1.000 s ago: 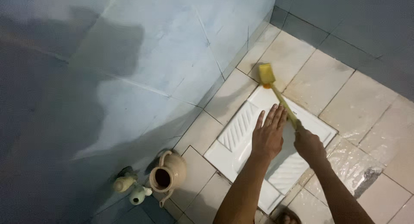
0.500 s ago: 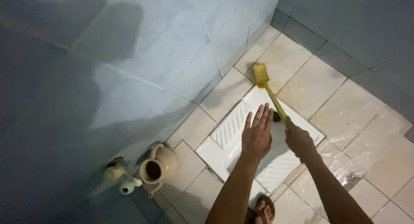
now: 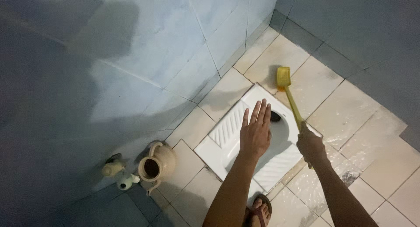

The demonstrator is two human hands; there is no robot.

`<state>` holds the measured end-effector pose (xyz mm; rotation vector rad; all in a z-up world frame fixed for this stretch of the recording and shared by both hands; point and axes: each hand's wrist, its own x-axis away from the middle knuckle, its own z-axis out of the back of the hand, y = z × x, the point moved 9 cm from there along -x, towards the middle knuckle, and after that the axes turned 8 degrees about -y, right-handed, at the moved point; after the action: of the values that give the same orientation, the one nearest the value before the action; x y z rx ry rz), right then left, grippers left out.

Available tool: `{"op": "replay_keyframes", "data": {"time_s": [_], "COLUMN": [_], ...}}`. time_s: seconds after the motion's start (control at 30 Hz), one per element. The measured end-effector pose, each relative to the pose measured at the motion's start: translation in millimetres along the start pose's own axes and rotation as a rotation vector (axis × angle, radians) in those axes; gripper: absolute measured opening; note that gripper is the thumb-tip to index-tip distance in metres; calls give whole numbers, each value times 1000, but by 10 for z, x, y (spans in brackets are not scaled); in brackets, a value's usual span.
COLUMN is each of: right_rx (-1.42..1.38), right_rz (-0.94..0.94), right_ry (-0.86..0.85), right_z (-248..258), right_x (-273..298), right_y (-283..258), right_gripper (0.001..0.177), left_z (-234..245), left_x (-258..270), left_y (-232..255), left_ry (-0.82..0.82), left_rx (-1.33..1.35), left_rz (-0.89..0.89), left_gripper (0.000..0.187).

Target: The person scrubs the floor tiles and the interior of a squat toilet using a yellow long-handled brush. They then pick up a ceramic jug, pour water into the toilet, and continue scrubbing the surrounding floor area.

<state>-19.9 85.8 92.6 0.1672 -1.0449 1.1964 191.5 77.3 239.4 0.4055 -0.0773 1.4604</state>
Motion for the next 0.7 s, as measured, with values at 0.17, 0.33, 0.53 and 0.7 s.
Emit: {"op": "replay_keyframes", "data": {"time_s": [0.17,0.33,0.53,0.7], "right_rx": [224,283,125,210], "right_rz": [220,304,-102,91], "right_ry": [32,108,-52,27], "right_z": [-154,0,221,170], "right_x": [-246,3,291,63], "right_y": [-55,-246,118,107], "right_gripper": [59,56,58,60], "left_z": [66,-1,-70,-88], "left_x": [102,73,256,338], "left_y": [70,181,276,279], "left_ry": [38,71,96,126], "left_rx": [48,61,65,62], "left_rz": [-22,-28,-51,-52], "left_gripper": [82,83,89,88]}}
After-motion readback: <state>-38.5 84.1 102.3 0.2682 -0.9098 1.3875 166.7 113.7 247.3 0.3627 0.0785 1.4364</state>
